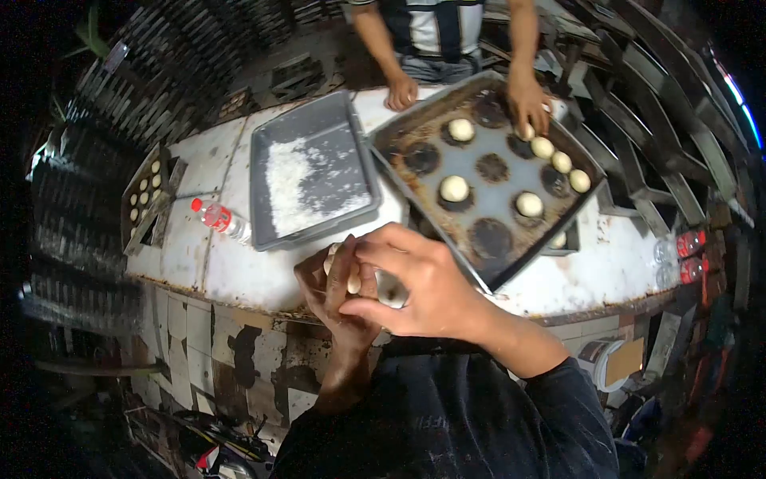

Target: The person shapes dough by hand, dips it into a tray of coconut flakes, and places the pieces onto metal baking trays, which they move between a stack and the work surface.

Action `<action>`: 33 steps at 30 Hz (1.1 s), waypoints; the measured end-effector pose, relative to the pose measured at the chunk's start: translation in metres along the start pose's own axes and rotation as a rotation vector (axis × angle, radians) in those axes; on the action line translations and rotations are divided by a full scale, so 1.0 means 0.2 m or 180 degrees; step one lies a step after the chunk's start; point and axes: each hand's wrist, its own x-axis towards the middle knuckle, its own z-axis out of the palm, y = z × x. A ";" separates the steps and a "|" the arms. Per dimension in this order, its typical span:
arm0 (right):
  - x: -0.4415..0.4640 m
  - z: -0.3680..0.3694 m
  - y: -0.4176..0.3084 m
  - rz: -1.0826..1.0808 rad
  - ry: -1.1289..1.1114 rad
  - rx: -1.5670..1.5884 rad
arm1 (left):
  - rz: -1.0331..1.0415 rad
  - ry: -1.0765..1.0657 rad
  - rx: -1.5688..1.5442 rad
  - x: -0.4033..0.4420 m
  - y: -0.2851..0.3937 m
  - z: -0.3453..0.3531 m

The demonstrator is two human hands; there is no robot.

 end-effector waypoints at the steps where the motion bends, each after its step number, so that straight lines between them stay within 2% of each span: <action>1: -0.07 -0.05 0.00 -0.0111 0.0116 -0.0162 | 0.0067 -0.0119 0.0023 -0.01 0.07 0.03; 2: -0.14 -0.11 0.01 -0.0213 0.0242 -0.0330 | -0.0008 -0.0263 -0.0526 -0.05 0.11 0.06; 4: -0.27 -0.27 0.01 -0.0283 0.0366 -0.0395 | -0.0949 -0.0215 -0.2329 -0.11 0.30 0.14; 5: -0.31 -0.37 -0.02 -0.0271 0.0452 -0.0284 | -0.0970 -0.0522 -0.2926 -0.13 0.36 0.18; 6: -0.36 -0.46 -0.05 -0.0241 0.0512 -0.0310 | -0.1247 -0.0483 -0.3553 -0.17 0.42 0.23; 8: -0.46 -0.65 -0.12 0.0271 0.0560 0.0173 | -0.0953 -0.0959 -0.3975 -0.26 0.49 0.28; 9: -0.49 -0.72 -0.18 0.1014 0.0547 0.0586 | -0.1125 -0.0922 -0.4143 -0.30 0.57 0.31; 10: -0.55 -0.77 -0.19 0.1010 0.0596 0.0580 | -0.0639 -0.0906 -0.3855 -0.29 0.63 0.35; 12: -0.68 -0.84 -0.16 0.1211 0.0335 0.0870 | -0.0089 -0.0861 -0.3334 -0.28 0.72 0.41; 13: -0.73 -0.85 -0.13 0.0726 0.0454 0.0504 | -0.0092 -0.0899 -0.3343 -0.27 0.76 0.44; 14: -0.78 -0.86 -0.15 0.0749 0.0487 0.0508 | -0.0052 -0.0741 -0.3392 -0.26 0.80 0.46; 15: -0.78 -0.86 -0.18 0.0447 0.0695 0.0313 | -0.0019 -0.0582 -0.3436 -0.25 0.84 0.47; 16: -0.79 -0.85 -0.21 0.0148 0.0893 0.0120 | -0.0176 -0.0380 -0.2933 -0.27 0.87 0.47; 17: -0.79 -0.81 -0.18 -0.0107 0.1177 -0.0024 | -0.0351 -0.0265 -0.2928 -0.27 0.91 0.48; 18: -0.82 -0.83 -0.17 -0.0071 0.1183 -0.0012 | -0.0534 -0.0152 -0.2916 -0.28 0.97 0.49; 19: -0.84 -0.84 -0.16 -0.0206 0.1241 0.0012 | -0.0564 -0.0176 -0.2899 -0.28 1.00 0.50; 21: -0.87 -0.84 -0.11 -0.0422 0.1391 0.0262 | -0.0807 -0.0851 -0.3800 -0.25 1.05 0.54; 22: -0.88 -0.84 -0.09 -0.0399 0.1380 0.0292 | -0.0998 -0.1125 -0.3836 -0.24 1.05 0.55; 24: -0.88 -0.83 -0.05 0.0085 0.0868 0.0922 | -0.0284 -0.1713 -0.3567 -0.19 0.95 0.58; 25: -0.89 -0.82 -0.03 0.0373 0.0530 0.0851 | -0.0343 -0.1702 -0.3535 -0.20 0.89 0.60; 26: -0.88 -0.84 -0.01 0.0396 0.0507 0.0891 | -0.0126 -0.1277 -0.3424 -0.22 0.83 0.62; 27: -0.84 -0.86 0.02 0.0427 0.0237 0.0364 | 0.0107 -0.0853 -0.3301 -0.23 0.77 0.63; 28: -0.82 -0.88 0.04 0.0451 -0.0040 -0.0167 | -0.0546 -0.0668 -0.3552 -0.24 0.77 0.59; 30: -0.86 -0.83 0.07 0.0724 0.0063 -0.0244 | -0.1324 -0.0629 -0.3490 -0.40 0.52 0.56; 32: -0.80 -0.81 0.06 0.0406 0.0314 -0.0211 | -0.1597 -0.1624 -0.2633 -0.48 0.43 0.54; 33: -0.77 -0.77 0.07 0.0133 0.0186 -0.0222 | -0.1084 -0.2246 -0.2071 -0.51 0.40 0.52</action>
